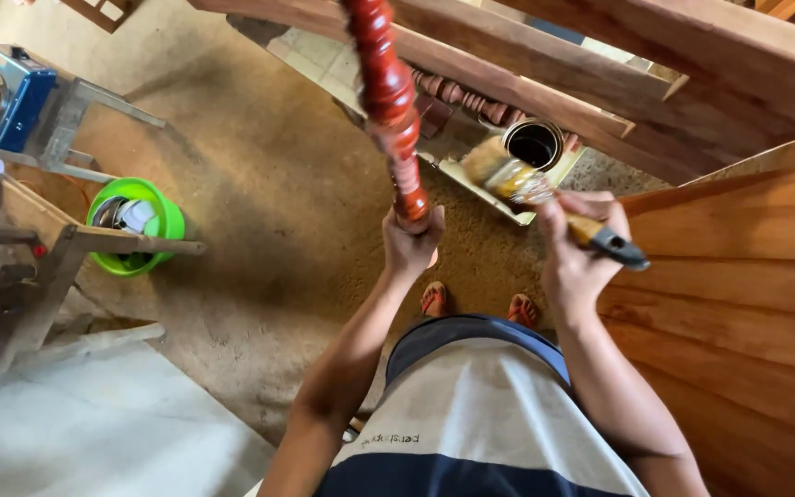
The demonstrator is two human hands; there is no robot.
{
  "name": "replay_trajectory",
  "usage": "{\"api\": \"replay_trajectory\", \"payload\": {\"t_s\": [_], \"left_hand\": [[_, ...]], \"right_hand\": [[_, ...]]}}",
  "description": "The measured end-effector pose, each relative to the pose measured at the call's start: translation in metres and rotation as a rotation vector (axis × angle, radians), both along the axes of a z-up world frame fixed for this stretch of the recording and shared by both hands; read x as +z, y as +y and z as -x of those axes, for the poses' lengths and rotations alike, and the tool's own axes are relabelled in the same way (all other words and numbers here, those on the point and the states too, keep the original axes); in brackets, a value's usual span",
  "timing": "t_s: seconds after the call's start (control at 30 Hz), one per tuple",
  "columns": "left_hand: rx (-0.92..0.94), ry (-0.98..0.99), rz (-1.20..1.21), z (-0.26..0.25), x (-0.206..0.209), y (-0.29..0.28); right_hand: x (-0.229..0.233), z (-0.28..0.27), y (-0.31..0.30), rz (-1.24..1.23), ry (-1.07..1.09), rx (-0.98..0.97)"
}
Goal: The person holds a turned wooden spindle and applies a dark stain to it using a paintbrush. They repeatedly dip the brush into a can of stain and coat the spindle, rotating it to cover all sides.
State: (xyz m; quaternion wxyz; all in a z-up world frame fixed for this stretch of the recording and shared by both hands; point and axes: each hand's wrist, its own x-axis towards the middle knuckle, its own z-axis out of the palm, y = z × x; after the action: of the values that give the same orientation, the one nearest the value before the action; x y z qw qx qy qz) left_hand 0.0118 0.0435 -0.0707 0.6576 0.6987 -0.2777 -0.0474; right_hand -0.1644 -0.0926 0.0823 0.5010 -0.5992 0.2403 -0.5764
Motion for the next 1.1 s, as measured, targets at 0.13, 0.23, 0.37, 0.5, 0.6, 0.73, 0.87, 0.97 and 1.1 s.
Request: {"api": "replay_trajectory", "payload": {"t_s": [0.13,0.23,0.37,0.5,0.6,0.73,0.87,0.97,1.1], "left_hand": [[0.093,-0.114,-0.069,0.019,0.058,-0.011],[0.136,-0.082,-0.086,0.025,0.083,-0.014],[0.209,-0.167,-0.158,0.031,0.07,-0.013],[0.167,0.094,-0.491,0.03,0.102,-0.013],[0.184,-0.125,-0.059,0.025,0.076,-0.012],[0.112,-0.209,-0.2,0.024,0.032,-0.01],[0.109,-0.085,-0.069,0.031,0.073,-0.016],[0.12,-0.282,-0.331,0.039,-0.026,-0.018],[0.106,-0.05,0.042,0.012,-0.024,-0.016]], "right_hand": [[0.029,-0.002,0.051,0.171,0.187,0.116],[0.041,-0.005,0.044,0.22,0.253,0.118],[0.025,-0.006,0.021,0.273,0.258,-0.012],[0.03,-0.022,0.043,0.44,0.004,0.187],[0.039,-0.02,0.019,0.231,0.048,-0.005],[0.045,-0.013,0.032,0.176,0.266,0.526],[0.036,-0.018,0.017,0.265,0.267,0.01],[0.049,-0.019,0.067,0.277,0.269,0.199],[0.029,-0.018,0.002,0.254,0.22,0.044]]}}
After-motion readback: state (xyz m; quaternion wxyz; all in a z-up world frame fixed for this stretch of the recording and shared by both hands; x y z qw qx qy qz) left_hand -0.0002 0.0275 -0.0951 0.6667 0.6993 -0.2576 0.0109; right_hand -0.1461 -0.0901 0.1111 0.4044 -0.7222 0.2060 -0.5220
